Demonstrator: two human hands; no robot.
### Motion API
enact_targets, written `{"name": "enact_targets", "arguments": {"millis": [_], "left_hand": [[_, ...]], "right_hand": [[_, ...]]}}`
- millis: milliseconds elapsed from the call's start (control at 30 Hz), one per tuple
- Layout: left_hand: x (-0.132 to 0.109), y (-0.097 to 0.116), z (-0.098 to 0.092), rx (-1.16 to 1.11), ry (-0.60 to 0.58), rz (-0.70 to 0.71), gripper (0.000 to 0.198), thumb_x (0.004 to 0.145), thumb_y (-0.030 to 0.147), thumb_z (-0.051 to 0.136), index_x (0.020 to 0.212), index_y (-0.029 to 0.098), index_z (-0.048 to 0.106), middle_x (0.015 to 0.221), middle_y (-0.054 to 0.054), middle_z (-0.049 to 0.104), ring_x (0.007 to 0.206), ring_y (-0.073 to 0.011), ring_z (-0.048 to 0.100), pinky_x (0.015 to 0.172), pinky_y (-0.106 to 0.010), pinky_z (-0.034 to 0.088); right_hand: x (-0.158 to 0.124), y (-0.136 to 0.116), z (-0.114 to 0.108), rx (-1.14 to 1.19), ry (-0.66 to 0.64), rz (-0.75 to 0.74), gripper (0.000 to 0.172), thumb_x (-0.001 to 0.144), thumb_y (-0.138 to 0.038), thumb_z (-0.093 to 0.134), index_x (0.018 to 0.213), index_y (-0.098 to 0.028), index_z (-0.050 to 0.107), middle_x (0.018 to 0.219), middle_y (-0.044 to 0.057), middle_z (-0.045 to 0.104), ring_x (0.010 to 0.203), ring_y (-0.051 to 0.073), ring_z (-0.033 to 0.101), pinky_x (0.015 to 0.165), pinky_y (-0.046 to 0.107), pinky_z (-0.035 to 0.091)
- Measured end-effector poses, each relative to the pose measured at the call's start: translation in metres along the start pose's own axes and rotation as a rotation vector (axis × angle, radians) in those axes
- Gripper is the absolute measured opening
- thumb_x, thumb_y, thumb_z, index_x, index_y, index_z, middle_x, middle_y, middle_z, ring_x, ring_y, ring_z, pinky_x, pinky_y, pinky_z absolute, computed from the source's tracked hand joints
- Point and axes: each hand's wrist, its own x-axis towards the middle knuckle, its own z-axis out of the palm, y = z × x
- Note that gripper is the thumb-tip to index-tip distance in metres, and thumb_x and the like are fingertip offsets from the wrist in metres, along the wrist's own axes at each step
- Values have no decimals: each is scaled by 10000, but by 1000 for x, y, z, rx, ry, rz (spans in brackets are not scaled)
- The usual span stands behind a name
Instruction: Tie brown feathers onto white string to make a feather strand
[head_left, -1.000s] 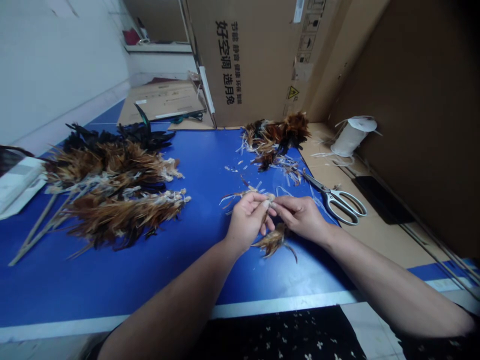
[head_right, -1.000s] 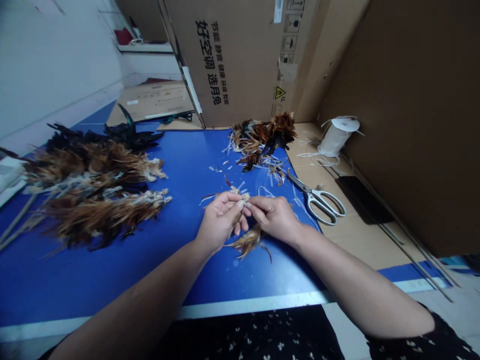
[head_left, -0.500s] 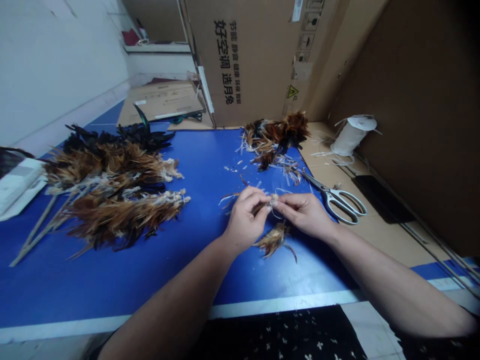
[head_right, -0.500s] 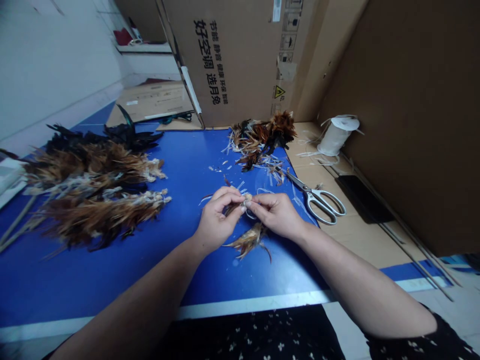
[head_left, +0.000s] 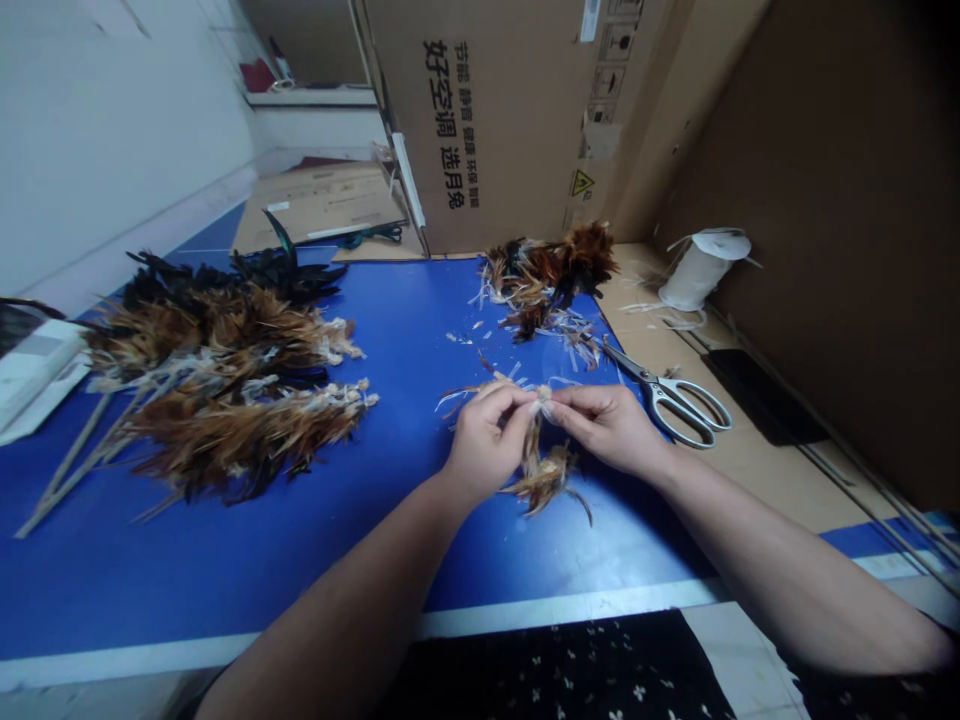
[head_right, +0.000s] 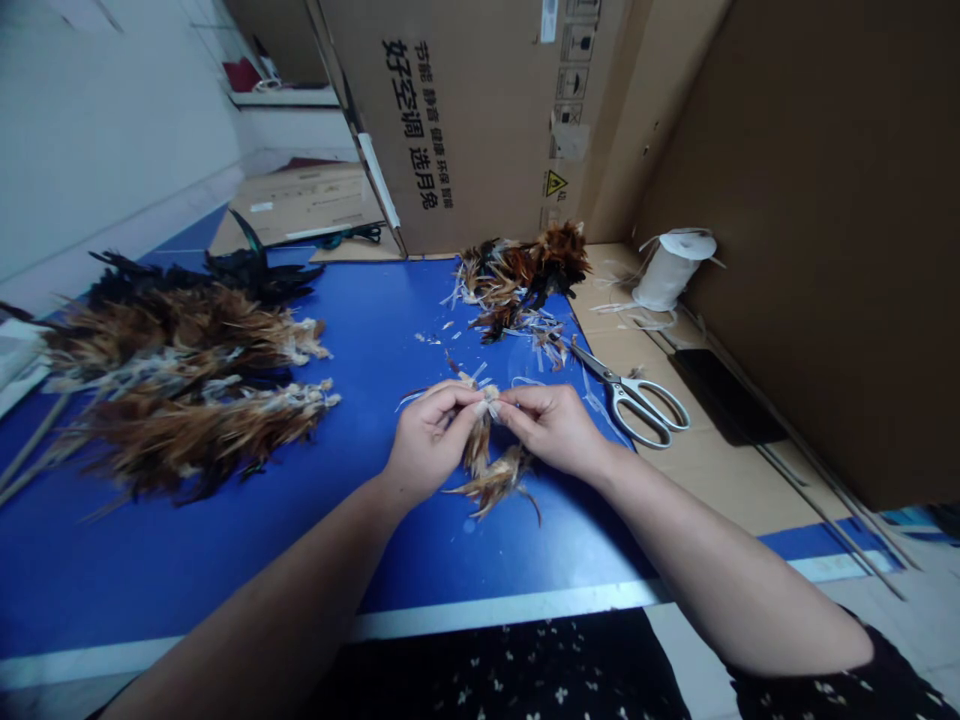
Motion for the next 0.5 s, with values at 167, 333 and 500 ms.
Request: {"name": "enact_targets", "arguments": {"millis": [167, 333, 500], "left_hand": [[-2, 0, 6, -165, 65, -219, 111, 874, 278, 753, 880, 168, 753, 853, -54, 738, 785, -156, 663, 779, -262, 525], [-4, 6, 5, -190, 36, -222, 110, 890, 204, 696, 955, 163, 774, 967, -75, 766, 883, -168, 705, 857, -279, 550], [-4, 6, 3, -198, -12, -158, 158, 859, 153, 709, 1004, 171, 770, 1057, -83, 751, 969, -183, 719, 912, -294, 554]], "right_hand": [[0, -2, 2, 21, 12, -1, 411, 992, -479, 599, 848, -132, 767, 694, 16, 635, 620, 116, 521, 594, 220, 429], [0, -1, 1, 31, 26, 10, 421, 991, -490, 602, 849, -130, 768, 655, -2, 567, 597, 104, 457, 564, 217, 389], [0, -2, 0, 41, 22, 12, 429, 989, -494, 601, 842, -126, 766, 655, -5, 553, 593, 102, 440, 563, 221, 378]]}}
